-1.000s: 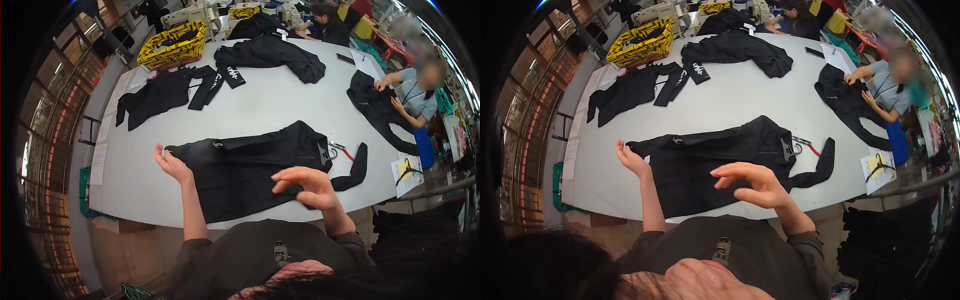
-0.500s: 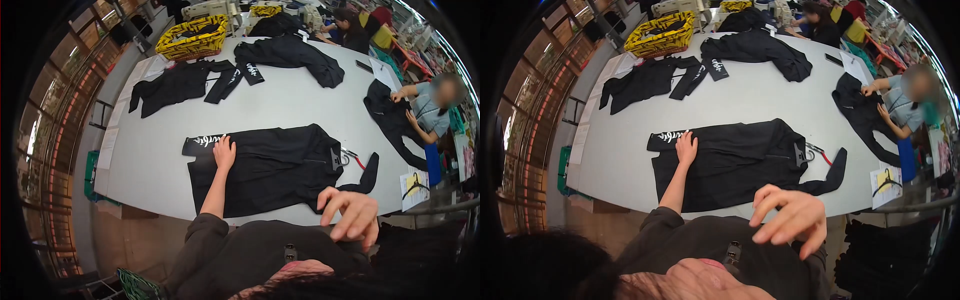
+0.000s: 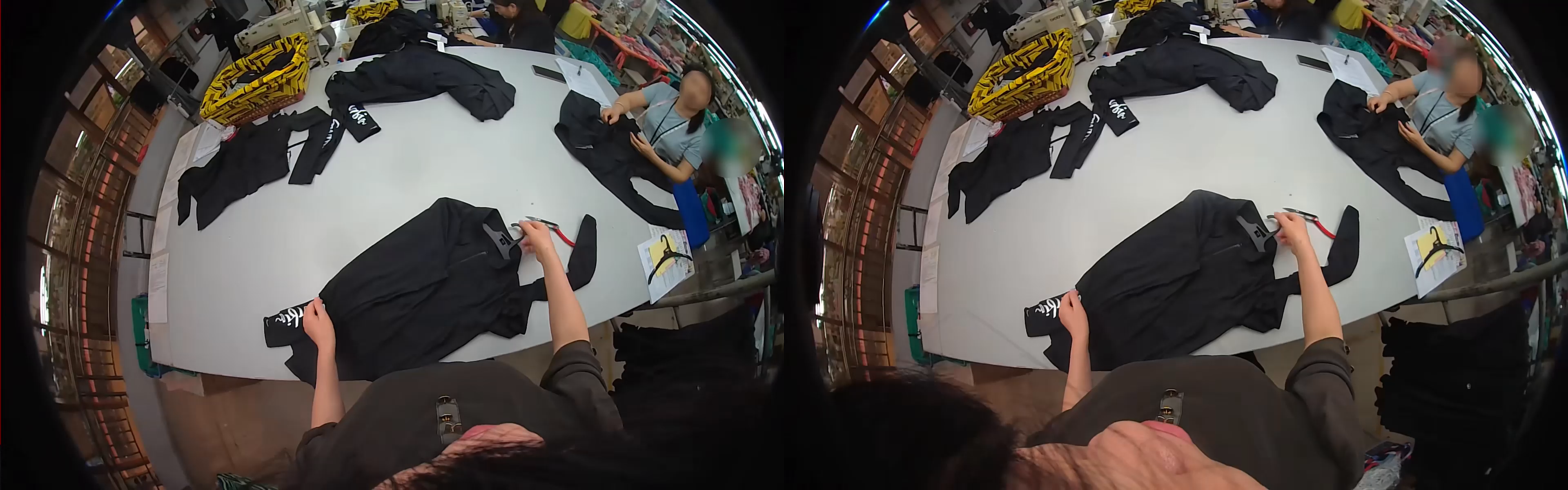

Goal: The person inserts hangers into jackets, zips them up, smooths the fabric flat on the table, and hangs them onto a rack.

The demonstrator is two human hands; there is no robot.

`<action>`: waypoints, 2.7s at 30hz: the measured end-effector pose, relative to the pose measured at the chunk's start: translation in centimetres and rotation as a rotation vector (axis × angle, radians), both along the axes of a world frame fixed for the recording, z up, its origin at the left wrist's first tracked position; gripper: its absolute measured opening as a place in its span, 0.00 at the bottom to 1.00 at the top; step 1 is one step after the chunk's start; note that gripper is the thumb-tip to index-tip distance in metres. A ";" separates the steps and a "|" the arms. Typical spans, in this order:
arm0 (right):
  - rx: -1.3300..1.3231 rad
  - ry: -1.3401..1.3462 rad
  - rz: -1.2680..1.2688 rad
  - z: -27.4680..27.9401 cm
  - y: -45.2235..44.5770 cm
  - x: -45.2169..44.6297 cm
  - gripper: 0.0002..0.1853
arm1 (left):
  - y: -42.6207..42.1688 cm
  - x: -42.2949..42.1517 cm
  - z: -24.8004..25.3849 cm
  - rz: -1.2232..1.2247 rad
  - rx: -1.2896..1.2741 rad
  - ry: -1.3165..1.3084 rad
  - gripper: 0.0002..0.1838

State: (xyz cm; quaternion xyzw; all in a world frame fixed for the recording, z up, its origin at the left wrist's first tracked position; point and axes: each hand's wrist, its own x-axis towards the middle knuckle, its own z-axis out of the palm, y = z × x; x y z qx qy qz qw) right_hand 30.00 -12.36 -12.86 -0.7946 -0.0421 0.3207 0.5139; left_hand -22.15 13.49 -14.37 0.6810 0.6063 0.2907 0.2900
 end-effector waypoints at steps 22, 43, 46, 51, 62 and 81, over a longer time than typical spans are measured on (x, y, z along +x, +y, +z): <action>0.858 -0.605 0.458 40.8 9.6 -5.6 0.15 | 17.4 12.1 32.9 -0.534 0.465 0.156 0.20; 0.135 -0.541 1.315 12.7 0.1 -22.8 0.14 | 7.2 -1.5 10.2 -0.879 -0.061 0.374 0.38; 0.183 -0.108 1.161 14.5 0.0 -22.6 0.13 | -1.3 4.3 11.6 -1.161 -0.261 0.176 0.43; 0.391 0.153 0.717 15.4 1.6 -17.5 0.13 | -4.3 9.8 10.1 -1.513 -0.581 0.299 0.30; -0.575 -1.015 0.338 -2.1 -5.9 -2.3 0.27 | 0.5 13.1 2.8 -0.874 -0.629 -0.024 0.27; 0.115 -0.663 0.848 4.3 0.0 -23.1 0.14 | 0.2 13.3 2.7 -0.832 -0.567 0.094 0.31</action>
